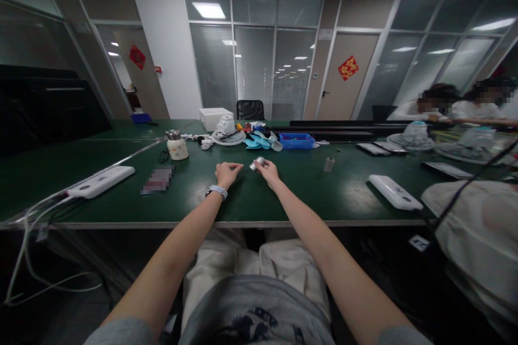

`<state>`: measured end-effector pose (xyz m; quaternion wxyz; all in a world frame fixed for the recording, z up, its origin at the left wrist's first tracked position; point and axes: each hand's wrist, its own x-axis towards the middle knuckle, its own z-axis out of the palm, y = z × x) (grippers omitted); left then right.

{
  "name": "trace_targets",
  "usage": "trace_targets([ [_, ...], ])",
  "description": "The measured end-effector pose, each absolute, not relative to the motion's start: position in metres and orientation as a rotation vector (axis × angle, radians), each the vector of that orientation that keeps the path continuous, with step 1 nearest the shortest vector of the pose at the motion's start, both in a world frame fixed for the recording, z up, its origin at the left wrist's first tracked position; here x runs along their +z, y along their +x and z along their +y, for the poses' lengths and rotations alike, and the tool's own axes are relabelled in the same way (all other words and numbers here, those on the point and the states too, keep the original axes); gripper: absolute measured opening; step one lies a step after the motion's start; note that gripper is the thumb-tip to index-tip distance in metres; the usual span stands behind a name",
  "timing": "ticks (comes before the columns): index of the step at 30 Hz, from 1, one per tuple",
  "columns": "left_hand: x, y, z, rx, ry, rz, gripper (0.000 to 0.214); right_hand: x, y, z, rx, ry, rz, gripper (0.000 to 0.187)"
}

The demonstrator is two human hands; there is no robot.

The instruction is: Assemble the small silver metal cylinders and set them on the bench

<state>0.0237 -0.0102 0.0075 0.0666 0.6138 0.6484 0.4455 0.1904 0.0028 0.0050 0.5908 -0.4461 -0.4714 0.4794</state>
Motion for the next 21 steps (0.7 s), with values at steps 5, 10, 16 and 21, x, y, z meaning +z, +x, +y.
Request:
trace_targets([
  [5, 0.002, 0.022, -0.01, 1.175, 1.815, 2.018, 0.03, 0.022, 0.213, -0.004, 1.508, -0.912, -0.923, 0.017],
  [10, 0.004, 0.022, -0.011, 1.084, 1.856, 2.03, 0.028, 0.025, 0.224, -0.006, 1.63, -0.856, -0.896, 0.032],
  [16, 0.005, 0.022, -0.013, 1.012, 1.901, 2.072, 0.029, 0.025, 0.225, -0.007, 1.669, -0.804, -0.737, 0.031],
  [21, 0.006, 0.023, -0.014, 0.905, 1.934, 2.149, 0.034, 0.026, 0.227, -0.009, 1.737, -0.72, -0.578, 0.026],
])
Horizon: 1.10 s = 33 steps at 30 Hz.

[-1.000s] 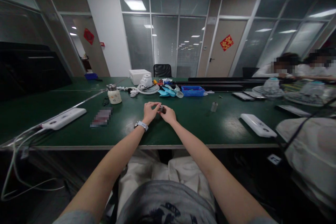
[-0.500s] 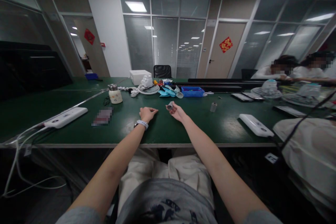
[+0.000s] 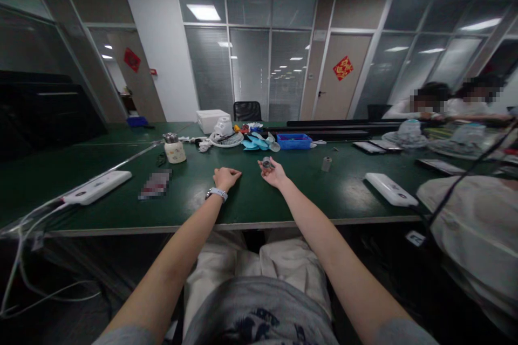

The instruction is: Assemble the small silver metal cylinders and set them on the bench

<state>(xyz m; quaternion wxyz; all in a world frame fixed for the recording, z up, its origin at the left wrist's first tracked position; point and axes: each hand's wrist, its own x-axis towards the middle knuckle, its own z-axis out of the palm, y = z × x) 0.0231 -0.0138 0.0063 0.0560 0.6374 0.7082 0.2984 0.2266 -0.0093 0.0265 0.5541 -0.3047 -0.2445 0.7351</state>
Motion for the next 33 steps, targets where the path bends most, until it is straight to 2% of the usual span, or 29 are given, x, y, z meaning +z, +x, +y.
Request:
trace_targets([
  [17, 0.013, 0.023, -0.021, 0.755, 2.028, 2.17, 0.039, 0.019, 0.235, -0.036, 1.744, -0.599, -0.567, 0.026],
  [24, 0.003, 0.018, -0.009, 0.828, 2.171, 2.049, 0.058, 0.015, 0.238, -0.042, 1.709, -0.603, -0.566, 0.029],
  [33, 0.0, 0.023, -0.006, 0.837, 2.365, 1.903, 0.036, 0.015, 0.237, -0.041, 1.71, -0.635, -0.63, 0.025],
])
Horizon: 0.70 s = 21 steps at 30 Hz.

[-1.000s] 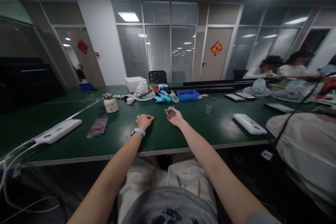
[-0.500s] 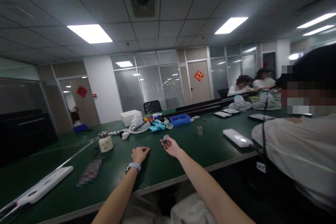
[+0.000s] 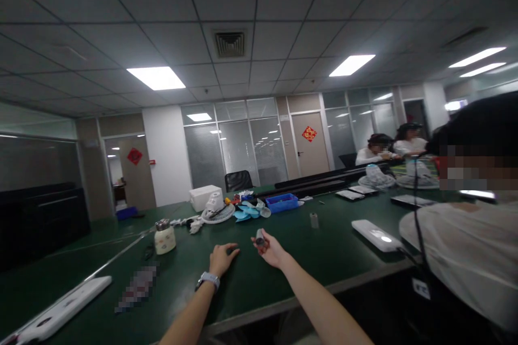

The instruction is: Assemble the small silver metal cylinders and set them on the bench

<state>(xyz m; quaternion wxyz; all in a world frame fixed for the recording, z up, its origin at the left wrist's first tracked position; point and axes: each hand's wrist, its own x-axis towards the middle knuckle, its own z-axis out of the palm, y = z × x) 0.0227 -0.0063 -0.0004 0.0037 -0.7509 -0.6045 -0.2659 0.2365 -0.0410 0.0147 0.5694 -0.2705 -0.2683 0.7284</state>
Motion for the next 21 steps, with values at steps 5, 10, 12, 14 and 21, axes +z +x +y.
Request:
trace_targets([
  [5, 0.003, 0.026, -0.013, -0.942, -2.354, -1.919, 0.024, 0.011, 0.238, -0.032, 1.738, -0.626, -0.659, 0.022],
  [10, 0.003, 0.025, -0.014, -1.048, -2.376, -1.999, 0.022, 0.014, 0.243, -0.017, 1.708, -0.699, -0.774, 0.012],
  [12, 0.001, 0.023, -0.012, -1.111, -2.375, -2.0, 0.022, 0.016, 0.248, -0.007, 1.62, -0.758, -0.858, 0.007],
  [14, -0.002, 0.022, -0.008, -1.195, -2.382, -2.002, 0.022, 0.015, 0.255, 0.004, 1.498, -0.808, -0.913, 0.01],
  [21, -0.007, 0.021, -0.001, -1.382, -2.407, -1.996, 0.019, 0.0, 0.3, 0.026, 0.742, -1.061, -1.161, 0.044],
])
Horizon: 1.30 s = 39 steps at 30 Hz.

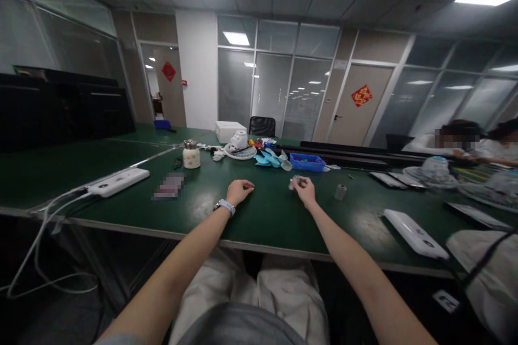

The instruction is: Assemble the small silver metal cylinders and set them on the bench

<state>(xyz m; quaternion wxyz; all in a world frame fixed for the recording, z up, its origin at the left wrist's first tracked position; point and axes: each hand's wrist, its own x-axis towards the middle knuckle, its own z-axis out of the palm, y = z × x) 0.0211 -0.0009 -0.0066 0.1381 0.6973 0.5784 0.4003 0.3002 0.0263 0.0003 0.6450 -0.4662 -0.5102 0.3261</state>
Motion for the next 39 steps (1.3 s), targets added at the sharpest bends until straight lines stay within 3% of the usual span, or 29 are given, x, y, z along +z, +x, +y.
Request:
trace_targets([
  [5, -0.005, 0.022, -0.004, 1.2, 2.018, 1.633, 0.02, 0.006, 0.32, 0.013, 0.215, -1.335, -1.063, 0.046],
  [13, -0.002, 0.022, -0.009, 1.2, 1.998, 1.646, 0.02, 0.021, 0.362, -0.016, -0.311, -1.389, -0.819, 0.043],
  [20, -0.003, 0.02, -0.007, 1.171, 2.001, 1.692, 0.022, 0.003, 0.402, -0.011, -0.095, -1.696, -0.446, 0.033],
  [25, -0.003, 0.02, -0.008, 1.169, 1.994, 1.679, 0.022, 0.001, 0.402, -0.005, -0.035, -1.802, -0.513, 0.031],
  [28, 0.0, 0.02, -0.011, 1.155, 1.97, 1.684, 0.021, 0.004, 0.4, -0.006, 0.005, -1.836, -0.552, 0.036],
  [31, 0.003, 0.023, -0.014, 1.198, 1.965, 1.645, 0.02, 0.012, 0.39, -0.016, -0.185, -1.718, -0.586, 0.05],
  [35, 0.002, 0.03, -0.013, 1.332, 1.961, 1.474, 0.024, 0.024, 0.34, -0.039, -0.428, -1.337, -1.14, 0.043],
  [39, -0.003, 0.036, -0.01, 1.3, 1.889, 1.378, 0.03, 0.019, 0.265, -0.048, -0.05, -0.98, -2.07, 0.03],
])
